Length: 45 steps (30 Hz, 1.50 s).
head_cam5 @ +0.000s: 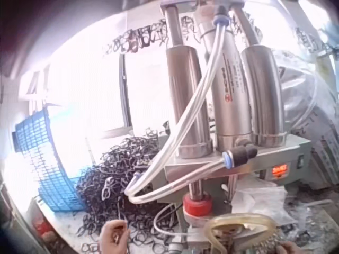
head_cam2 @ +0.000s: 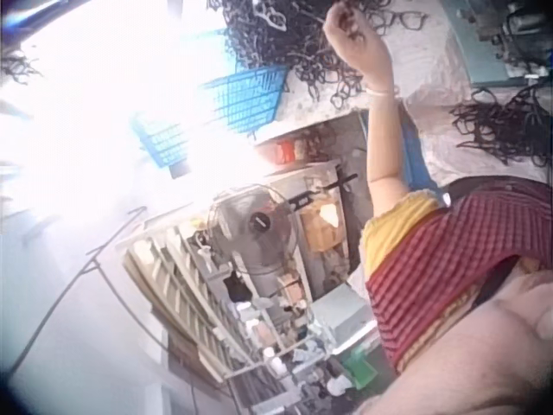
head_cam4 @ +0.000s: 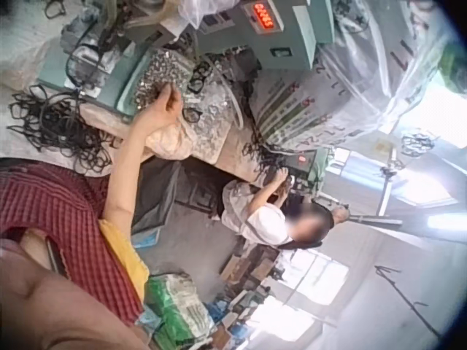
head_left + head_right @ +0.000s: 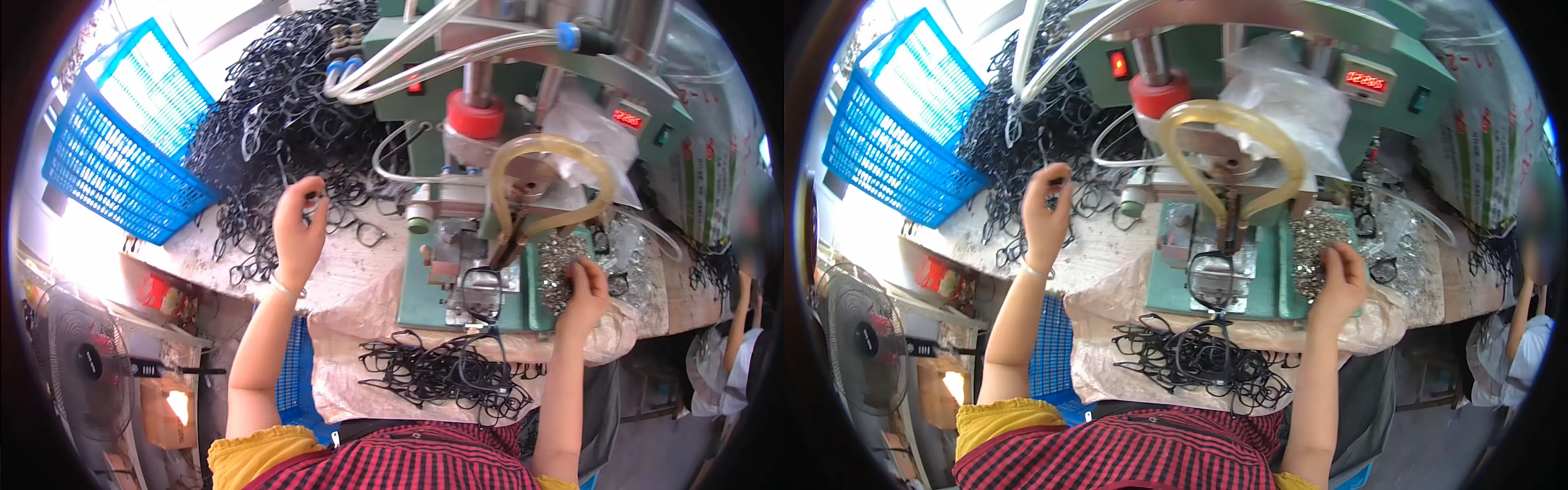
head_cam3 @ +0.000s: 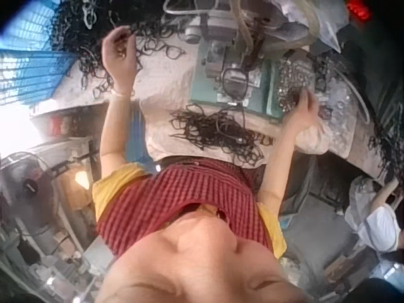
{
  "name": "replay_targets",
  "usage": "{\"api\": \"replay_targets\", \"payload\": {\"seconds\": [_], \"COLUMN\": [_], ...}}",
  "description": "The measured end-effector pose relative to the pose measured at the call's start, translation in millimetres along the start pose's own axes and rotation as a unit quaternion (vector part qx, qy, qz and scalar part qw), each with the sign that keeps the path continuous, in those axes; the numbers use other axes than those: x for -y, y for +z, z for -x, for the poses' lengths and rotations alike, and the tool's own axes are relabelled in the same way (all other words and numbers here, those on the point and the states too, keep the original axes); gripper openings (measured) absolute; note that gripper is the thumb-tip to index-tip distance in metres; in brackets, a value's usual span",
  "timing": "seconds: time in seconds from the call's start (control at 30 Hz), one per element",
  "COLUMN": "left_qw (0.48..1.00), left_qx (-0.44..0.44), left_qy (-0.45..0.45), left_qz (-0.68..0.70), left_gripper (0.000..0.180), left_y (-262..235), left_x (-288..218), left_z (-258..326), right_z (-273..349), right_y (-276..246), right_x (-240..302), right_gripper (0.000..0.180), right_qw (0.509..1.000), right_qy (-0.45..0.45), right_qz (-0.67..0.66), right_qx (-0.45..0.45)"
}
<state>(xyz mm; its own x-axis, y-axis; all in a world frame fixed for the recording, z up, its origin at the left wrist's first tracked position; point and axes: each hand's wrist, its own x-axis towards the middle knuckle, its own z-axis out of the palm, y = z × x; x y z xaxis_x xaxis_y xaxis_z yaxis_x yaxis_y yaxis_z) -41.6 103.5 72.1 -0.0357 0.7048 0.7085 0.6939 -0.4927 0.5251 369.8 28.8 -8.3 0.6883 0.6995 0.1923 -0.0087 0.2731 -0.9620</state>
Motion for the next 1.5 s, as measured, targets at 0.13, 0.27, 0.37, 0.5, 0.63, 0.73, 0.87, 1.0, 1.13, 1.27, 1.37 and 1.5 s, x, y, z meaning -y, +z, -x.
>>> {"api": "replay_targets", "payload": {"seconds": [0.13,0.27,0.37,0.5,0.63,0.73,0.87,1.0,1.13,1.27,1.37,1.5], "left_qw": [0.889,0.931,0.971,0.843,0.714,0.611,0.666,0.763,0.859,0.867,0.896,0.937], "left_qx": [0.224,0.135,0.135,0.033,0.037,0.07,0.11,0.113,0.047,0.034,-0.024,0.077], "left_qy": [0.014,0.044,-0.132,-0.354,-0.372,-0.422,-0.46,-0.416,-0.267,0.086,0.072,0.159], "left_qz": [-0.4,-0.336,-0.146,0.403,0.592,0.666,0.576,0.481,0.435,0.49,0.437,0.302], "left_gripper": [0.039,0.02,0.013,0.031,0.02,0.012,0.036,0.032,0.022,0.014,0.013,0.015], "left_y": [58,91,84,61,43,41,53,44,34,8,28,19], "left_x": [73,82,87,71,41,21,2,-15,-63,-135,-149,-150], "left_z": [35,57,44,28,21,21,49,89,63,13,-6,4], "right_z": [7,22,34,44,53,35,35,54,55,58,65,64], "right_y": [11,-15,-53,-93,-39,17,64,75,74,81,86,64], "right_x": [9,32,45,49,80,97,80,70,72,78,80,86], "right_gripper": [0.014,0.012,0.014,0.015,0.013,0.014,0.025,0.034,0.035,0.043,0.044,0.042], "right_qw": [0.99,0.939,0.916,0.941,0.933,0.921,0.952,0.976,0.976,0.963,0.955,0.958], "right_qy": [-0.045,-0.183,-0.197,-0.115,-0.189,-0.247,-0.185,-0.106,-0.08,0.008,0.042,0.001], "right_qz": [0.113,0.284,0.348,0.319,0.278,0.22,0.115,0.072,0.01,-0.113,-0.17,-0.091], "right_qx": [0.073,0.061,0.02,-0.018,0.126,0.207,0.213,0.176,0.202,0.244,0.24,0.272]}}
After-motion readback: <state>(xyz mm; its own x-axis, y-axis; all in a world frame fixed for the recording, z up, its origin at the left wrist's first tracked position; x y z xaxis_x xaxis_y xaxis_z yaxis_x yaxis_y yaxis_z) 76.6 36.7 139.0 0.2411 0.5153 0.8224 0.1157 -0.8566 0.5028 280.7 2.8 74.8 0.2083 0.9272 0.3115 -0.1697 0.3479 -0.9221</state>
